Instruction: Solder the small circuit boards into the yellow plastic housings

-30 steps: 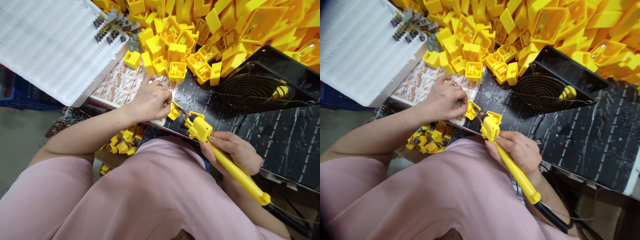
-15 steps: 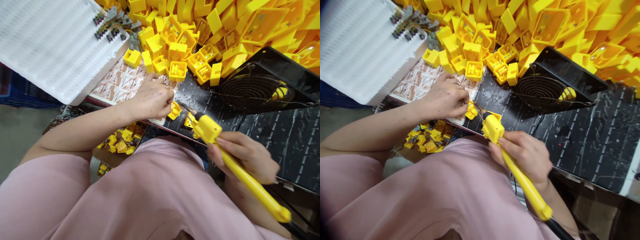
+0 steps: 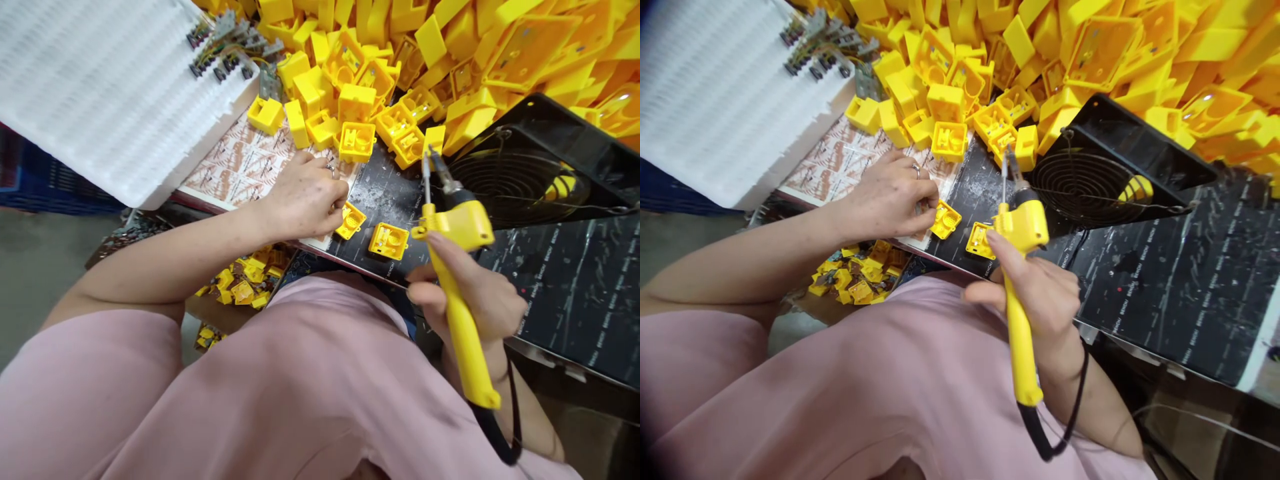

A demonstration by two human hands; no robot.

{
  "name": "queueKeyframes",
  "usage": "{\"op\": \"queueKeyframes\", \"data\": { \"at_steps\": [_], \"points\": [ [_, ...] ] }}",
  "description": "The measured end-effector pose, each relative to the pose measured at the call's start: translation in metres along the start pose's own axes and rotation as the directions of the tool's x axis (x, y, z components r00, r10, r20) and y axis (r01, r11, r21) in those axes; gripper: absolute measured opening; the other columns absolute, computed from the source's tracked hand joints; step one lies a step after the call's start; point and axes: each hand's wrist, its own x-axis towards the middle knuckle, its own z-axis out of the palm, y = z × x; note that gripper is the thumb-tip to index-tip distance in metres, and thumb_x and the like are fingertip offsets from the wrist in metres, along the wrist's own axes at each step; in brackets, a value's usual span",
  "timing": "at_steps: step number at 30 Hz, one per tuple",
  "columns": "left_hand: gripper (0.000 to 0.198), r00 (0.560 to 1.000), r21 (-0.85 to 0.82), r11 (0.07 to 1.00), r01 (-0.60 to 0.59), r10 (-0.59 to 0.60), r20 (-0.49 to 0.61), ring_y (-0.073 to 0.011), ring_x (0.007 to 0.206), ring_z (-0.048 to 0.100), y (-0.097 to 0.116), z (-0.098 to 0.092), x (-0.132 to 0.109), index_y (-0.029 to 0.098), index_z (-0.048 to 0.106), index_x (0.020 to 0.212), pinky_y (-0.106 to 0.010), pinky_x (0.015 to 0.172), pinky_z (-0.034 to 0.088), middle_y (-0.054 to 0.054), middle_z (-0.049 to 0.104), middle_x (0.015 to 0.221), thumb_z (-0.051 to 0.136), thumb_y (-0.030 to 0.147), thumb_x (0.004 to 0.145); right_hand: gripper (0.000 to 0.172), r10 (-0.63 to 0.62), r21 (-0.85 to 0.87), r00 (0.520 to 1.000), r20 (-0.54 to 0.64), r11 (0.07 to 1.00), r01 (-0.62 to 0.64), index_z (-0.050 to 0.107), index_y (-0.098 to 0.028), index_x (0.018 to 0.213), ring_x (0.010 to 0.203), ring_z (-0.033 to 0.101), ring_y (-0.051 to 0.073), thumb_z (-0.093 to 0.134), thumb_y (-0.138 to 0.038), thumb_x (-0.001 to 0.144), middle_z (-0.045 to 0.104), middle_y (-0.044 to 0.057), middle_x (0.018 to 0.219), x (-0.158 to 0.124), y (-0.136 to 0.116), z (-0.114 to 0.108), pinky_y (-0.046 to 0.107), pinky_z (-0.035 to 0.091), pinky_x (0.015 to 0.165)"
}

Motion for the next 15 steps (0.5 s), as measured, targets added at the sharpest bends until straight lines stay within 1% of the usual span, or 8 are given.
{"op": "queueKeyframes", "data": {
  "at_steps": [3, 5, 6, 7, 9, 11, 13, 15],
  "points": [
    [0.021, 1.000, -0.043, 0.999, 0.010, -0.011, -0.021, -0.0295, 0.102, 0.068, -0.003, -0.002, -0.008, 0.020, 0.074, 0.093, -0.049, 0.097, 0.050, -0.007, 0.073, 0.092, 0.058, 0.032, 0.086, 0.017, -0.141, -0.097, 0.989, -0.042, 0.986, 0.136, 0.069, -0.024, 0.118, 0.061, 0.070, 0.012, 0.069, -0.024, 0.101, 0.074, -0.003, 0.076, 0.014, -0.003, 0.017, 0.022, 0.055, 0.067],
    [0.031, 0.996, -0.117, 0.993, 0.020, -0.030, -0.087, -0.0301, 0.114, 0.066, -0.010, -0.007, -0.019, 0.020, 0.071, 0.113, -0.048, 0.101, 0.051, -0.010, 0.072, 0.118, 0.059, 0.036, 0.089, 0.015, -0.141, -0.101, 0.990, -0.021, 0.985, 0.138, 0.067, -0.024, 0.112, 0.070, 0.073, 0.014, 0.073, -0.027, 0.099, 0.075, 0.000, 0.084, 0.018, -0.002, 0.029, 0.024, 0.056, 0.070],
    [0.036, 0.990, -0.156, 0.987, 0.029, -0.050, -0.131, -0.0295, 0.119, 0.065, -0.013, -0.009, -0.027, 0.020, 0.068, 0.119, -0.047, 0.103, 0.051, -0.011, 0.070, 0.127, 0.059, 0.039, 0.091, 0.020, -0.135, -0.097, 0.991, -0.010, 0.986, 0.133, 0.065, -0.024, 0.114, 0.074, 0.073, 0.016, 0.074, -0.033, 0.098, 0.074, 0.001, 0.085, 0.020, -0.002, 0.034, 0.027, 0.057, 0.074],
    [0.036, 0.982, -0.189, 0.981, 0.042, -0.075, -0.173, -0.0283, 0.120, 0.064, -0.017, -0.010, -0.035, 0.020, 0.066, 0.120, -0.046, 0.104, 0.052, -0.011, 0.068, 0.129, 0.059, 0.042, 0.093, 0.027, -0.130, -0.094, 0.991, -0.005, 0.987, 0.129, 0.063, -0.024, 0.116, 0.078, 0.073, 0.018, 0.073, -0.041, 0.098, 0.073, 0.001, 0.086, 0.020, -0.001, 0.040, 0.030, 0.059, 0.079],
    [0.032, 0.966, -0.223, 0.971, 0.086, -0.136, -0.220, -0.0255, 0.114, 0.066, -0.022, -0.010, -0.049, 0.021, 0.065, 0.114, -0.042, 0.101, 0.054, -0.010, 0.070, 0.118, 0.055, 0.046, 0.098, 0.038, -0.125, -0.092, 0.992, 0.009, 0.988, 0.125, 0.059, -0.024, 0.122, 0.085, 0.073, 0.022, 0.071, -0.050, 0.097, 0.072, 0.003, 0.090, 0.022, 0.000, 0.050, 0.038, 0.059, 0.093],
    [0.030, 0.954, -0.217, 0.968, 0.128, -0.180, -0.239, -0.0248, 0.107, 0.067, -0.022, -0.005, -0.059, 0.022, 0.064, 0.110, -0.041, 0.098, 0.055, -0.009, 0.071, 0.107, 0.052, 0.048, 0.100, 0.041, -0.129, -0.095, 0.991, 0.038, 0.987, 0.132, 0.056, -0.024, 0.127, 0.092, 0.073, 0.024, 0.069, -0.051, 0.099, 0.073, 0.005, 0.095, 0.025, -0.001, 0.059, 0.045, 0.056, 0.104],
    [0.035, 0.942, -0.184, 0.971, 0.151, -0.198, -0.270, -0.0277, 0.113, 0.067, -0.017, 0.002, -0.060, 0.022, 0.064, 0.117, -0.045, 0.102, 0.052, -0.010, 0.072, 0.113, 0.052, 0.050, 0.099, 0.040, -0.157, -0.104, 0.985, 0.070, 0.981, 0.164, 0.054, -0.022, 0.131, 0.092, 0.072, 0.024, 0.067, -0.046, 0.101, 0.073, 0.005, 0.096, 0.028, -0.003, 0.066, 0.047, 0.054, 0.108],
    [0.046, 0.934, -0.149, 0.976, 0.159, -0.197, -0.299, -0.0323, 0.129, 0.061, -0.012, 0.009, -0.055, 0.020, 0.063, 0.128, -0.050, 0.111, 0.046, -0.013, 0.070, 0.131, 0.056, 0.052, 0.097, 0.037, -0.180, -0.119, 0.980, 0.088, 0.975, 0.190, 0.053, -0.021, 0.133, 0.091, 0.071, 0.023, 0.065, -0.039, 0.103, 0.073, 0.005, 0.097, 0.030, -0.004, 0.071, 0.045, 0.053, 0.108]
  ]
}}
